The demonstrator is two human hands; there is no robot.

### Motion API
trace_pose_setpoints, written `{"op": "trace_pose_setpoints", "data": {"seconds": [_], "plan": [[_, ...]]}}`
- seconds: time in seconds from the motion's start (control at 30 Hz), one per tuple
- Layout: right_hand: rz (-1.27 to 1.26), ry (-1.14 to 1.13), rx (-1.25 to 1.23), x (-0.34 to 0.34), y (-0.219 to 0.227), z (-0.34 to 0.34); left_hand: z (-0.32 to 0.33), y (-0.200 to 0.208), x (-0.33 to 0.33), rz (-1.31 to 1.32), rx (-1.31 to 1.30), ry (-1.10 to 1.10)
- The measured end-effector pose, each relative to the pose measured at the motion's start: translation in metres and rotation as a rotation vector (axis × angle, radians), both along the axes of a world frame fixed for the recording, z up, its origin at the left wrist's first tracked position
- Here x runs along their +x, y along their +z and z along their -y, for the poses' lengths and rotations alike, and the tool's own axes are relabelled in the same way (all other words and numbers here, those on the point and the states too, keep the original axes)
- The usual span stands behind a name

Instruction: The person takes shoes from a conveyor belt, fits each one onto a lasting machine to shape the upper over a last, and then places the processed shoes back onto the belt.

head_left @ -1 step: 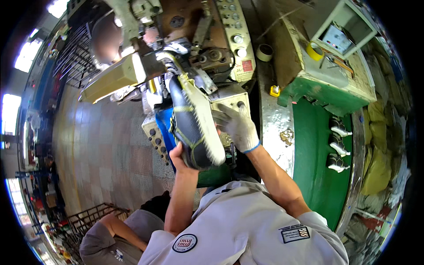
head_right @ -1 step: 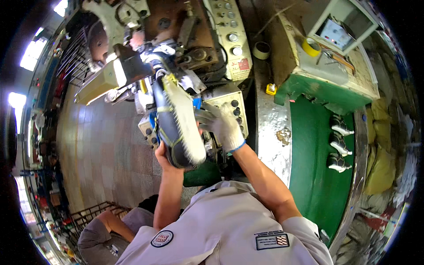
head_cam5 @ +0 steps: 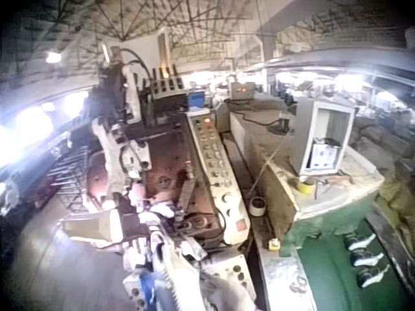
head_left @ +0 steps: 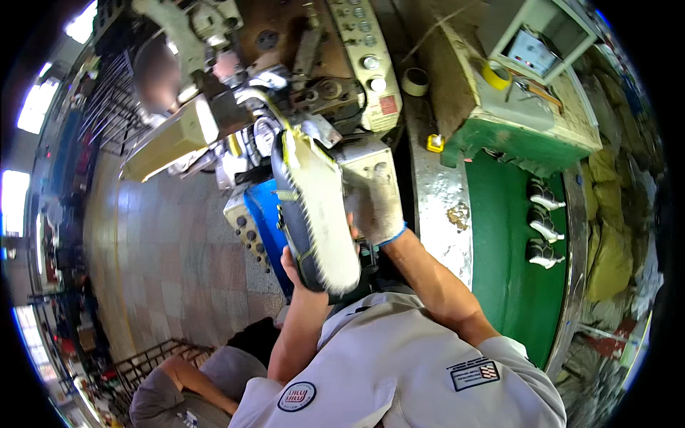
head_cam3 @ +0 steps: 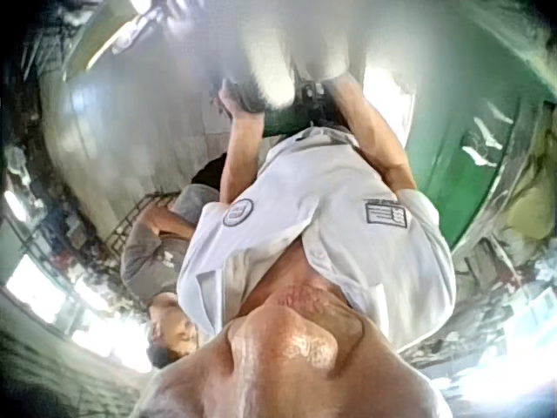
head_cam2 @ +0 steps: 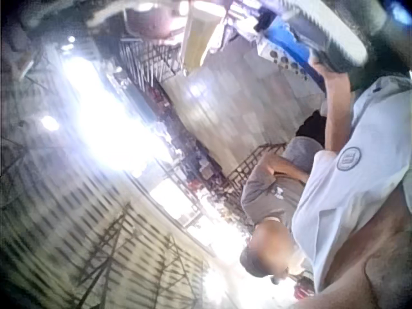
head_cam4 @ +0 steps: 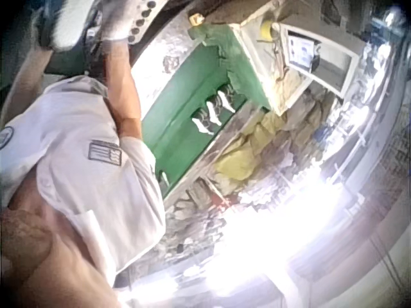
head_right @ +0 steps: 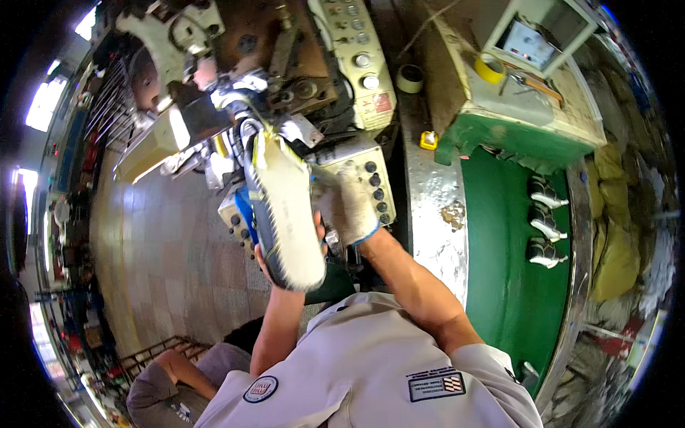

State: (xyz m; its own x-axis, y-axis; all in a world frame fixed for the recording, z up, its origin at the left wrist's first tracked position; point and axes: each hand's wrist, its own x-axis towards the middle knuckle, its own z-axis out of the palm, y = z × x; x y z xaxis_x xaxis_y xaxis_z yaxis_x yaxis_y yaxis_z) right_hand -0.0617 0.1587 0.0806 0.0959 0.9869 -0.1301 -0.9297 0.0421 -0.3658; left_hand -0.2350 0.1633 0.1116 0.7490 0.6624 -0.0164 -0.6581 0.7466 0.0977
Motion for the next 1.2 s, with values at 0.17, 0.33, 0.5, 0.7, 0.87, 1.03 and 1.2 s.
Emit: {"op": "trace_pose_setpoints", "data": {"seconds": [0.17,0.33,0.5,0.7,0.87,1.03,1.2], "plan": [[-0.170,-0.134,-0.088,-0.008,0.030,0.006,0.021,-0.062,-0.024,-0.434,-0.033,-0.065],[0.019,-0.098,-0.054,0.036,0.034,0.052,-0.005,-0.024,-0.004,-1.188,0.686,0.068],[0.322,-0.274,-0.091,0.032,0.035,0.079,-0.008,0.017,0.055,-0.836,0.622,-0.044],[0.589,-0.352,-0.130,0.037,0.041,0.125,-0.009,0.002,0.063,-0.695,0.554,-0.375],[0.797,-0.292,-0.195,0.034,0.038,0.161,-0.009,0.028,0.110,-0.718,0.194,-0.550],[0.865,-0.249,-0.203,0.046,0.037,0.183,-0.002,0.027,0.124,-0.759,0.343,-0.717],[0.664,-0.230,-0.080,0.054,0.025,0.198,0.010,0.013,0.128,-0.860,0.463,-0.722]]}}
